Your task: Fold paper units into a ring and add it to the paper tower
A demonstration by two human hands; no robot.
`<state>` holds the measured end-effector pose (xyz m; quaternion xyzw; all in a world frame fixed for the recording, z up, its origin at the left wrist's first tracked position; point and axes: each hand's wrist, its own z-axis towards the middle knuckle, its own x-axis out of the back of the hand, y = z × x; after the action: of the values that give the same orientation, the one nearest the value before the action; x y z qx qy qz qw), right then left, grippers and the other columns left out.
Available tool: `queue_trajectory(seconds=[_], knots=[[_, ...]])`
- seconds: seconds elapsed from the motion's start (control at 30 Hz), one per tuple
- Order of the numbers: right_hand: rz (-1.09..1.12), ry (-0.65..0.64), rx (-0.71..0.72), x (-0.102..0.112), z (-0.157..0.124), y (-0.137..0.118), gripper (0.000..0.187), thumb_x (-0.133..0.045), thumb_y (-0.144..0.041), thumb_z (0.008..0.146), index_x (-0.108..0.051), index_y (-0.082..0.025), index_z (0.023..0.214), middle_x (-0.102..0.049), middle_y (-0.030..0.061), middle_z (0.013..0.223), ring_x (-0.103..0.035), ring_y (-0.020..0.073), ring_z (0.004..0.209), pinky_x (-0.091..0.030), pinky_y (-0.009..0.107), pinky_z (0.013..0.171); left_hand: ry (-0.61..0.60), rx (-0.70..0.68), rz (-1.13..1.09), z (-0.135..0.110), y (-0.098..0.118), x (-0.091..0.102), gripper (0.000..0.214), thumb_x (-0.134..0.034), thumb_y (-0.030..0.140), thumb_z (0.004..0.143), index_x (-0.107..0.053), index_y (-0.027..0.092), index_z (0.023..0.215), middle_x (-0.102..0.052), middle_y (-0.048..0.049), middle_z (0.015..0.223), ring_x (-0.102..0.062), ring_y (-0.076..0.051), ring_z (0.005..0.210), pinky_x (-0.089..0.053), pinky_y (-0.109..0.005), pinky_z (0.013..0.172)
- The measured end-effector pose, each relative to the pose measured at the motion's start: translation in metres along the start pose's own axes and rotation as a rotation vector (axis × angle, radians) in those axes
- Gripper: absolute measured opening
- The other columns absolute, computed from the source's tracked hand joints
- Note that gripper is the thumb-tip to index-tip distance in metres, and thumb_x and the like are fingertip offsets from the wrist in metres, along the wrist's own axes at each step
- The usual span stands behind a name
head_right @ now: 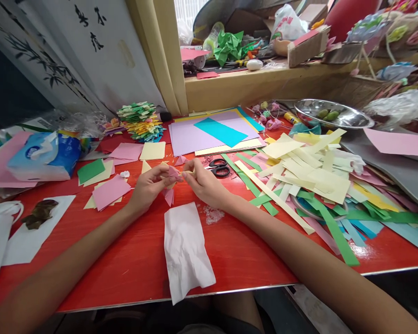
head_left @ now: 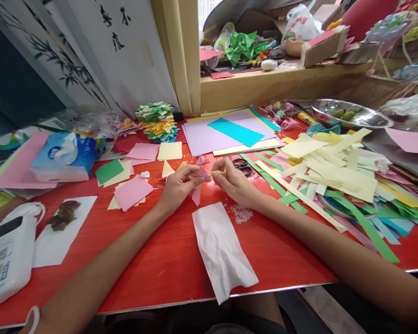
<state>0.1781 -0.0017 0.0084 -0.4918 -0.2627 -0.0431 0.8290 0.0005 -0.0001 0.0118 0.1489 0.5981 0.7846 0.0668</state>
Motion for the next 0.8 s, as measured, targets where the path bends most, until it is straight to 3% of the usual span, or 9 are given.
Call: queue_trajectory(seconds=[0.27, 0.6, 0.8], knots=[[0.165, 0.047, -0.018, 0.0007, 0.0002, -0.0021, 0.013, -0.045, -0.029, 0.088, -0.044, -0.018, 0.081, -0.050, -0.0025, 0.064, -0.044, 0.0078, 0.054, -0.036, 0.021, 0.051, 0.016, 0.051, -0.018, 0.0010, -0.0007, -0.0001, 0.028, -0.065, 0.035, 0.073, -0.056, 0.018, 0.093, -0.069, -0.0030, 0.078, -0.064, -0.015, 0.075, -0.045, -0.025, 0.066], [-0.026, 0.109, 0.181, -0.0017, -0.0037, -0.0034, 0.008, -0.048, -0.022, 0.087, -0.045, -0.018, 0.080, -0.058, 0.0008, 0.073, -0.053, 0.0082, 0.059, -0.041, 0.021, 0.054, 0.077, -0.027, 0.026, -0.0005, 0.0013, -0.0001, 0.021, -0.064, 0.038, 0.073, -0.062, 0.018, 0.080, -0.063, -0.0017, 0.075, -0.057, -0.013, 0.072, -0.044, -0.024, 0.062], [0.049, 0.176, 0.122, 0.0016, -0.0041, -0.0050, 0.007, -0.052, -0.020, 0.084, -0.048, -0.017, 0.078, -0.055, -0.0017, 0.064, -0.051, 0.0072, 0.051, -0.041, 0.020, 0.050, 0.076, -0.051, 0.022, -0.0011, 0.0039, -0.0010, 0.015, -0.063, 0.033, 0.075, -0.064, 0.018, 0.079, -0.065, -0.0034, 0.083, -0.056, -0.013, 0.075, -0.044, -0.024, 0.063]])
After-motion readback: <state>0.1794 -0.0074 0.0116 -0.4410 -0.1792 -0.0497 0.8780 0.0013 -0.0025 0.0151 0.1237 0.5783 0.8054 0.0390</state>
